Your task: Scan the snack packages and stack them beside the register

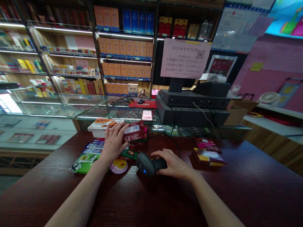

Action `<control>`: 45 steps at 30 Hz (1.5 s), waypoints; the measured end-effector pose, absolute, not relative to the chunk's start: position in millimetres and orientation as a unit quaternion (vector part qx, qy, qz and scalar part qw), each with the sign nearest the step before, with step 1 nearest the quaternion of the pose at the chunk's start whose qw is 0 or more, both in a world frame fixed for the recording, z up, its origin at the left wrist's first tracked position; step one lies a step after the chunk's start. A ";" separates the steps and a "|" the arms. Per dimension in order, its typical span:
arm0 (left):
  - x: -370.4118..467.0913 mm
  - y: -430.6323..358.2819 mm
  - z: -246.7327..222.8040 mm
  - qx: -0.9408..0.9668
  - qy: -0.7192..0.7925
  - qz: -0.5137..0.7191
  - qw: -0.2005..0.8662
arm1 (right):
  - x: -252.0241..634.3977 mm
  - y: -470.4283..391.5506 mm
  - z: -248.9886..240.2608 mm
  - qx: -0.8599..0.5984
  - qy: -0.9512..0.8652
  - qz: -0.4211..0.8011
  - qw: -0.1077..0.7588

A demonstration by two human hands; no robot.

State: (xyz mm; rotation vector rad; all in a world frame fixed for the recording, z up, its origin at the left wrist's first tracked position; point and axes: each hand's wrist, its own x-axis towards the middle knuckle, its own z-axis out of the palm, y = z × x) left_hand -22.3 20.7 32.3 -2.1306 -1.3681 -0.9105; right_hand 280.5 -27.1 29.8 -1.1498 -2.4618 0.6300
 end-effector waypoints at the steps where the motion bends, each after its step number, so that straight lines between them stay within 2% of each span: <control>1: -22.2 20.4 32.7 -0.774 -0.495 -0.329 0.221 | 281.0 -26.6 30.6 -0.405 -0.867 0.221 0.190; 12: -21.7 18.8 34.4 -0.784 -0.478 -0.329 0.221 | 285.4 -18.2 25.7 -0.447 -0.816 0.191 0.313; 17: -21.7 18.5 35.2 -0.787 -0.474 -0.327 0.219 | 286.5 -16.8 24.1 -0.452 -0.798 0.203 0.342; 36: -23.2 20.5 32.9 -0.788 -0.473 -0.331 0.213 | 286.3 -18.5 26.3 -0.460 -0.793 0.236 0.322; 45: -21.8 19.0 35.3 -0.786 -0.472 -0.334 0.218 | 284.2 -21.0 22.6 -0.408 -0.854 0.253 0.202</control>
